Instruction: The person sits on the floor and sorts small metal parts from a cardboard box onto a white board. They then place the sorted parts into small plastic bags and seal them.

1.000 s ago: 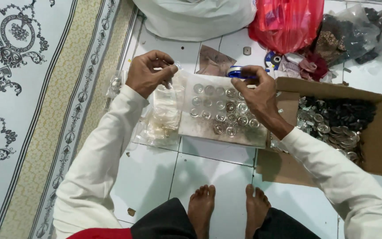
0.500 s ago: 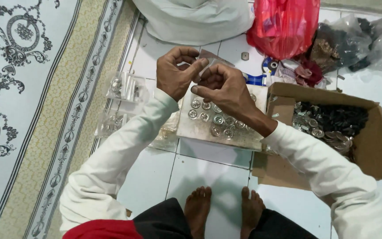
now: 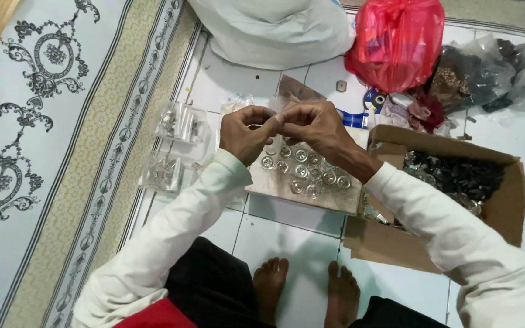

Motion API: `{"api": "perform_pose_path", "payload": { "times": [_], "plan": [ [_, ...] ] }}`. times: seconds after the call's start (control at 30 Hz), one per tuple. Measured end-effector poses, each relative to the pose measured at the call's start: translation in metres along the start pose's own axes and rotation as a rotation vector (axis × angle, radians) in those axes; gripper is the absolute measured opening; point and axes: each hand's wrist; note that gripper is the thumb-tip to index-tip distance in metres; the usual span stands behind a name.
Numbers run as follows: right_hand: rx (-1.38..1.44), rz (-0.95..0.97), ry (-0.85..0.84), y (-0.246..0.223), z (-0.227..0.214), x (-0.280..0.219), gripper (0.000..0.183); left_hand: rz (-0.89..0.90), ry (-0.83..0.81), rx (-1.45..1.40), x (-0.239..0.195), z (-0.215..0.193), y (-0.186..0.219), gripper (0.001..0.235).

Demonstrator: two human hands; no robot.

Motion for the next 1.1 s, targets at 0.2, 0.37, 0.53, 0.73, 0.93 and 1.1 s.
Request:
{"api": "perform_pose_path", "payload": {
  "times": [0.2,0.37,0.53,0.73,0.93,1.1],
  "plan": [
    [0.114,0.114,0.047,0.022,-0.003,-0.001,0.031,-0.046,0.082,0.029,0.001,0.007,-0.022,0.02],
    [0.24,0.123,0.127,0.053,-0.023,0.003,0.025,0.078,0.164,0.203,0.011,0.014,-0.052,0.016],
    [0.273,0.084,0.178,0.049,-0.014,0.001,0.021,0.151,0.327,0.347,0.002,0.019,-0.046,0.016],
    [0.056,-0.108,0.103,0.053,-0.008,0.003,0.02,0.128,0.395,0.318,0.021,0.039,-0.059,0.024],
    [-0.278,-0.392,0.157,0.061,-0.04,0.007,0.015,0.065,0.375,0.326,0.033,0.057,-0.07,0.024],
    [-0.798,-0.796,0.167,0.031,-0.046,-0.027,0.021,0.168,0.371,0.317,0.03,0.075,-0.067,0.02]
  ]
}}
Point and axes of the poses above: each hand's wrist, its own x-axis towards the middle knuckle, its own z-axis out of the palm, y = z × x, and after that the axes turned 15 degrees about x, right-handed
